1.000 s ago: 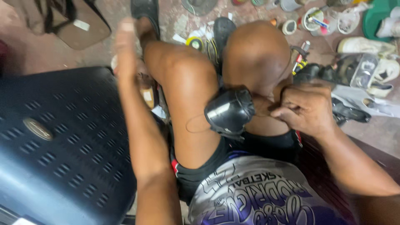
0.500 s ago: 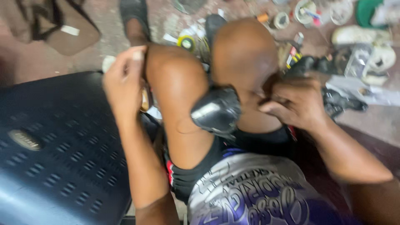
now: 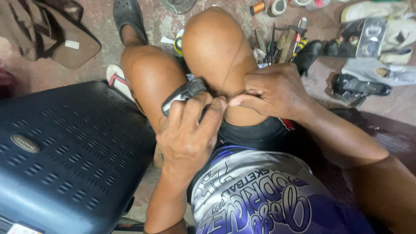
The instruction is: The person sits on the floor and sews a black shoe using a needle and thread. They repeatedly push the needle through the shoe's upper and pull the thread to stitch the material.
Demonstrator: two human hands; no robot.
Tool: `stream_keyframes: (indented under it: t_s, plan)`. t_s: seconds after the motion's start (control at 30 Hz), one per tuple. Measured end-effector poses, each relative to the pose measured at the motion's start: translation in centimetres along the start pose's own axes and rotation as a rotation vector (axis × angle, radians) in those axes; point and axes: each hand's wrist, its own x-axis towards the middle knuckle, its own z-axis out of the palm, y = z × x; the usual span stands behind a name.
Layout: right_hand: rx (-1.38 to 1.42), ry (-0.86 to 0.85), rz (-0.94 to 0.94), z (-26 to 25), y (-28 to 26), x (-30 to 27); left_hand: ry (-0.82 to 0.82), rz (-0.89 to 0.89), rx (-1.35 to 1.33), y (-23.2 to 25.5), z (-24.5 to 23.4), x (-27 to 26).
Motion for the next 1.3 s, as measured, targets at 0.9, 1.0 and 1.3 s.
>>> stream_keyframes:
  t_s: [0.9,1.0,1.3]
  plan:
    - [0.486,-0.245,0.011,-4.2,-2.5,1.9,-0.085,-0.366,-0.709,-0.3,-0.9,-1.2]
    - [0.493,-0.175,0.003,-4.1,-3.8,2.2,-0.071,-0.298,-0.621,-0.3,-0.5,-0.9]
    - [0.121,-0.129,-0.2,-1.4,-5.4,3.5,-0.009,-0.279,-0.54,-0.6,1.0,-1.9]
